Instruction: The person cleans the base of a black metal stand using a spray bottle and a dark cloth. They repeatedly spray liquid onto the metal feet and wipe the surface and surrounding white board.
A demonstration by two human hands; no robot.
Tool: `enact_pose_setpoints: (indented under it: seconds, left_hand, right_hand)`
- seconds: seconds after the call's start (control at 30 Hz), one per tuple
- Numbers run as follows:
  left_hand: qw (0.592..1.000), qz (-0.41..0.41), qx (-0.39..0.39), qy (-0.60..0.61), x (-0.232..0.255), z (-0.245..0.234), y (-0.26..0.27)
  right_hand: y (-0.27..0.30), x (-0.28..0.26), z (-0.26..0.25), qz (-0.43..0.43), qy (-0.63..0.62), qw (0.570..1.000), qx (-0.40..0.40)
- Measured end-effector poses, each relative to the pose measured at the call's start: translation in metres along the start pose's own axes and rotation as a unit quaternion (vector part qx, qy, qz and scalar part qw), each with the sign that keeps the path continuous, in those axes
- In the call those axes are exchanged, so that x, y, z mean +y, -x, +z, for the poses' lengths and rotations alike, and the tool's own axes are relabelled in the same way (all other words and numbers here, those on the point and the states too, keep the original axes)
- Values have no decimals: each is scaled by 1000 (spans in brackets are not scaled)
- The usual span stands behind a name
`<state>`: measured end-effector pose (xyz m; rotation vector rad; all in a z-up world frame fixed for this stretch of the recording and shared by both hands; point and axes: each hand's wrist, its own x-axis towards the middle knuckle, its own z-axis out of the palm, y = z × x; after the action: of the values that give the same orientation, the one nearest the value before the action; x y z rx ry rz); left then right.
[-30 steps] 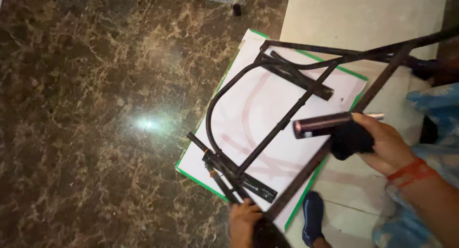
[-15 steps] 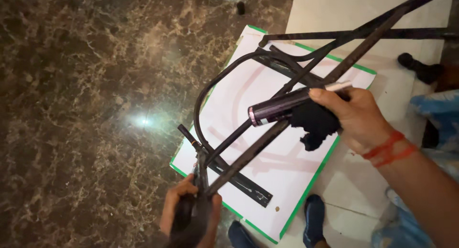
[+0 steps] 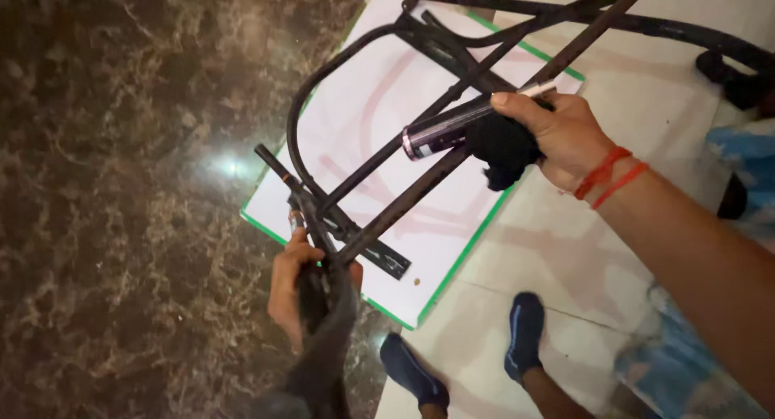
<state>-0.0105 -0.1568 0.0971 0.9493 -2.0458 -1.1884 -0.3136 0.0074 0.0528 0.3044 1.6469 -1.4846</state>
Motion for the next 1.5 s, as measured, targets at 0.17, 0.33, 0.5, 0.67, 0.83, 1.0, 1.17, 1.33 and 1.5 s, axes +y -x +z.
enact_pose_setpoints:
  seconds: [0.17, 0.33, 0.5, 0.67, 0.83, 1.0, 1.17, 1.33, 1.5]
  left_hand:
    - [995, -66, -11, -75, 13, 14, 43]
    - [987, 27, -49, -151, -15, 34, 104]
    - [968, 42, -159, -190, -35, 43, 165]
    - [948, 43, -241, -201, -70, 51, 227]
    - [945, 60, -223, -231, -133, 79, 334]
    - [924, 10, -20, -381, -142, 125, 403]
    - [967, -104, -10, -231, -128, 115, 393]
    - [978, -177, -23, -107, -125, 103, 315]
    - [970, -239, 44, -21, -66, 19, 181]
  right_hand:
    - [5, 29, -14, -1, 18, 999, 30]
    - [10, 65, -53, 79, 28, 995, 58]
    - [20, 119, -84, 83, 38, 995, 34]
    - [17, 159, -110, 113, 37, 992, 49]
    - [11, 174, -124, 121, 47, 991, 33]
    - [13, 192, -120, 160, 87, 983, 26]
    - [20, 184, -107, 67, 24, 997, 17]
    - [41, 114, -54, 30, 60, 996, -58]
    - [42, 44, 25, -68, 68, 983, -155]
